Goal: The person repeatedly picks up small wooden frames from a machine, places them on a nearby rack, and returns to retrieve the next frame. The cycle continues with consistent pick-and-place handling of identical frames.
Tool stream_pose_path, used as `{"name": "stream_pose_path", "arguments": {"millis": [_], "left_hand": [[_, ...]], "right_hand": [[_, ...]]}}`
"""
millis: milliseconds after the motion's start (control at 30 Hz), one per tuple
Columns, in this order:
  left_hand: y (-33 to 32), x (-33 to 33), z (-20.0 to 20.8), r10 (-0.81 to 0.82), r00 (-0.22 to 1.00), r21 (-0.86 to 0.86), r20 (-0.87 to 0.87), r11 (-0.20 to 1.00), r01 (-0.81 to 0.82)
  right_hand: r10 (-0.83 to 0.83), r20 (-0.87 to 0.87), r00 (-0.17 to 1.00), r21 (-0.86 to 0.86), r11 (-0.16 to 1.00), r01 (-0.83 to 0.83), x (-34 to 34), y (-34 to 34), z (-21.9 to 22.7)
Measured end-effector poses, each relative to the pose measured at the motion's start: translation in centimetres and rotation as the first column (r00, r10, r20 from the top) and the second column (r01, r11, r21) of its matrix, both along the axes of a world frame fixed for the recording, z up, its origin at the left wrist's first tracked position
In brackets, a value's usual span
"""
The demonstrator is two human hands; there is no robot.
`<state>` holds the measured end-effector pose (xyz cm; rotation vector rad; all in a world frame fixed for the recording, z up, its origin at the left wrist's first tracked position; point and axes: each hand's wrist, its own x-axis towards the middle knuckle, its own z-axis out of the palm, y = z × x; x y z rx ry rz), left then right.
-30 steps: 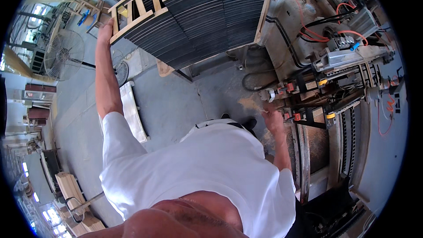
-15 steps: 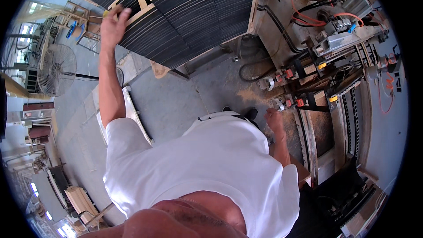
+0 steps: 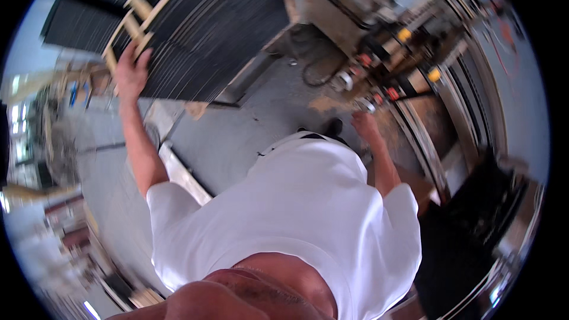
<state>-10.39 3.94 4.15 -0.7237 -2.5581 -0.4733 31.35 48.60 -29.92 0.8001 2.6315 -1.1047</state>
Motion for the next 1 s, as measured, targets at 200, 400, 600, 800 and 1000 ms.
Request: {"name": "stream_pose_path", "arguments": {"millis": [200,400,600,800,1000], "left_hand": [[-0.2,0.1,1.1,-0.064,0.997,-0.121,0.045,0.990,0.069],[3.4,3.5,3.4,-0.068,0.953,-0.130,-0.296,0.991,0.031],[18.0,11.6,-1.6,-0.453,0.871,0.654,-0.188,0.604,0.455],[29.4,19.5,-11.2,-0.837,0.240,0.666,0.491,0.539,0.516],[33.8,22.0,-16.0,-0.784,-0.055,0.655,0.619,0.475,0.588]], "right_hand": [[-0.108,-0.044,0.993,0.066,0.992,0.110,2.6,1.2,2.2],[-0.350,-0.156,0.924,0.229,0.897,0.378,5.7,1.5,14.2],[-0.290,-0.580,0.761,0.716,0.265,0.646,17.3,4.0,30.8],[-0.593,-0.521,0.614,0.824,-0.538,0.179,32.7,-2.1,44.4],[-0.906,-0.407,0.113,0.816,-0.306,0.490,39.9,-6.0,44.8]]}}
